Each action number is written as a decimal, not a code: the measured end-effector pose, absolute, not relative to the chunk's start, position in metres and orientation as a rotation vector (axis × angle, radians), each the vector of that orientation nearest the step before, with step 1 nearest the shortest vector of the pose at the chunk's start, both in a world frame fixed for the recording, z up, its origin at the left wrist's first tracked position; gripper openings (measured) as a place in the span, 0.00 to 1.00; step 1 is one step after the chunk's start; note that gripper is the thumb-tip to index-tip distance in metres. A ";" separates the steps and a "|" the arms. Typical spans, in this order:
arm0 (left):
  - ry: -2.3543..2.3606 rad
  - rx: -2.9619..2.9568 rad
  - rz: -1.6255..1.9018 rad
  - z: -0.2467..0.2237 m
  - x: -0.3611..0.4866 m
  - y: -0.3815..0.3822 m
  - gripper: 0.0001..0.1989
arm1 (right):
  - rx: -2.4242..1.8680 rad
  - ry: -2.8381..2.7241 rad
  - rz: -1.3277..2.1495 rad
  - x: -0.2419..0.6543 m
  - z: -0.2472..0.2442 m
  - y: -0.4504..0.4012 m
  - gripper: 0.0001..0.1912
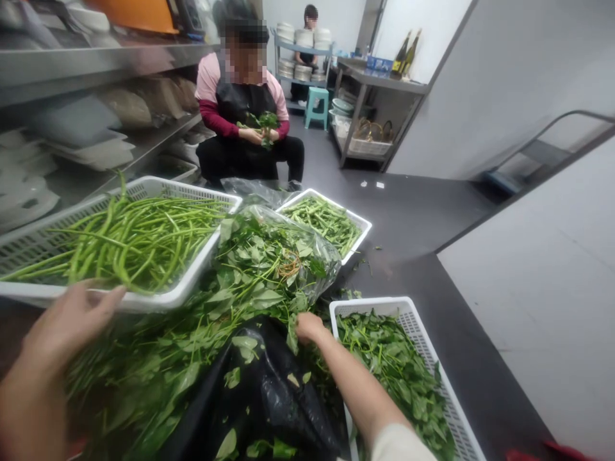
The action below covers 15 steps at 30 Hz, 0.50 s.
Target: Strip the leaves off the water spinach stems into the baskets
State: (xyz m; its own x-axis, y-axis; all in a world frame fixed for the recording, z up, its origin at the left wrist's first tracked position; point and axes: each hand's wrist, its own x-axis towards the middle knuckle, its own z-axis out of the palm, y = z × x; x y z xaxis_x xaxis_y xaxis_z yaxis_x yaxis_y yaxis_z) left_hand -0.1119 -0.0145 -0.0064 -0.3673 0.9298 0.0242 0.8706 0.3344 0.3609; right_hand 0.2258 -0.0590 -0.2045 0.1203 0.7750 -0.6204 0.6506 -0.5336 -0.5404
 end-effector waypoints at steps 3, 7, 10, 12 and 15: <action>2.427 1.591 0.500 -0.021 -0.096 -0.012 0.27 | -2.160 -1.576 1.180 0.210 -0.191 -0.012 0.11; 1.960 1.615 0.615 -0.046 -0.053 -0.026 0.22 | -2.107 -1.618 1.117 0.190 -0.184 0.034 0.12; 1.785 1.610 0.591 -0.064 -0.033 -0.033 0.21 | -1.992 -1.612 1.267 0.190 -0.177 0.041 0.09; 1.714 1.589 0.555 -0.072 -0.025 -0.033 0.22 | -1.854 -1.603 1.407 0.197 -0.168 0.034 0.12; 1.589 1.508 0.590 -0.073 -0.011 -0.028 0.23 | -1.621 -1.570 1.635 0.207 -0.149 0.015 0.17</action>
